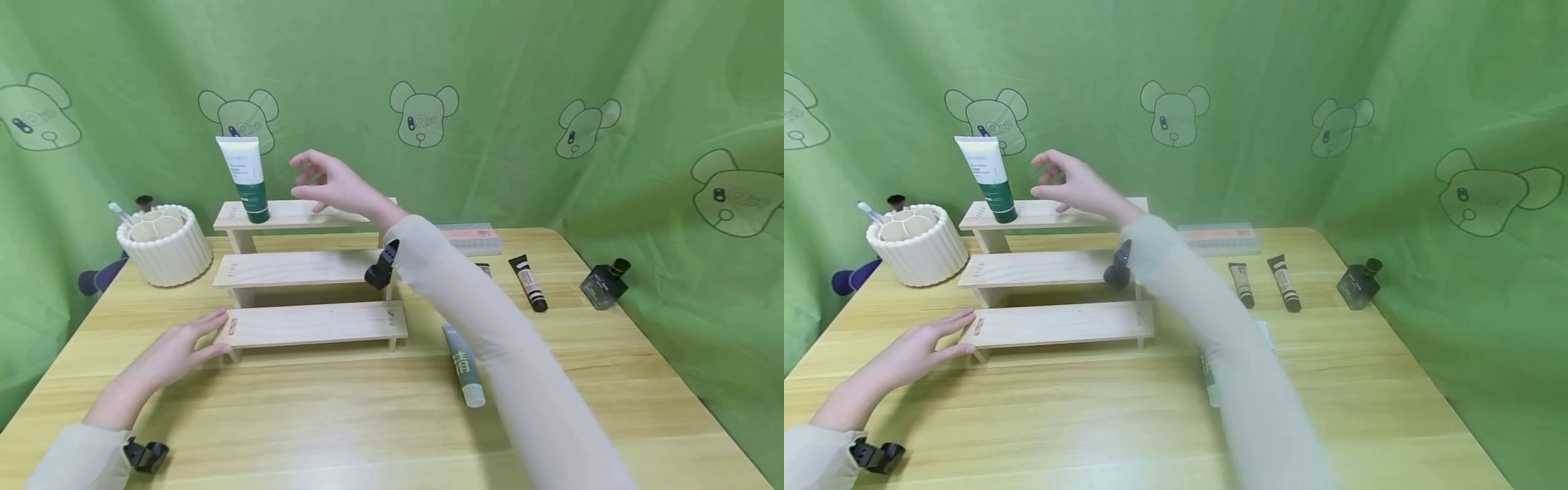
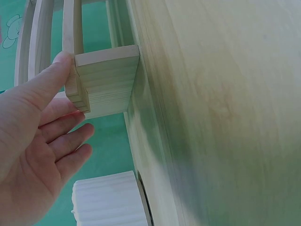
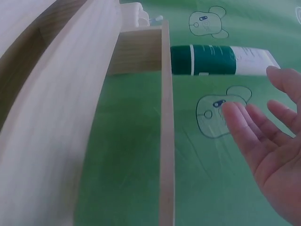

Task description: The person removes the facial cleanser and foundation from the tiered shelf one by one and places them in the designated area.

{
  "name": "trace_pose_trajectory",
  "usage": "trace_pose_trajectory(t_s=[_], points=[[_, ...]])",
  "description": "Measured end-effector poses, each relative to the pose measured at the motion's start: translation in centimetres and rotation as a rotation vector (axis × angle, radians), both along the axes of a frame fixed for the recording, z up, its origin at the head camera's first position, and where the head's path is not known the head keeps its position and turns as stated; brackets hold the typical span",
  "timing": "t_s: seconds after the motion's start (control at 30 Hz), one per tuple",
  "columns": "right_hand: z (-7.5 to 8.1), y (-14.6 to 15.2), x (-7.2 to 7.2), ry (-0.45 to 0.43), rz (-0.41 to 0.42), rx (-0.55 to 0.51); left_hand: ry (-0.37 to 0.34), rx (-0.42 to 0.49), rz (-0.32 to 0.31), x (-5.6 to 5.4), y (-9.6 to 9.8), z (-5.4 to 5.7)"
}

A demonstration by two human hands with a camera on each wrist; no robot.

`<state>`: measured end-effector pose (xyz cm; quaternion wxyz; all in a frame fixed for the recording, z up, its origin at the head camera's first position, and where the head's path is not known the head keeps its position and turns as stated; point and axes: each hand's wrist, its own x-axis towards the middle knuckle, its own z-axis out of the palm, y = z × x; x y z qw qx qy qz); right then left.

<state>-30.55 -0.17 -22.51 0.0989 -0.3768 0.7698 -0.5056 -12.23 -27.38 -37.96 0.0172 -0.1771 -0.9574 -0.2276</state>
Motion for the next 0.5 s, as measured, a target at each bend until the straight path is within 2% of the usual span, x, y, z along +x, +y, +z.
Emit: trace_pose_trajectory(t_s=[0.5], points=[[2.4, -4.1, 0.8, 0.013, -0.046, 0.042, 0.002, 0.003, -0.004, -0.1, 0.0, -0.1]])
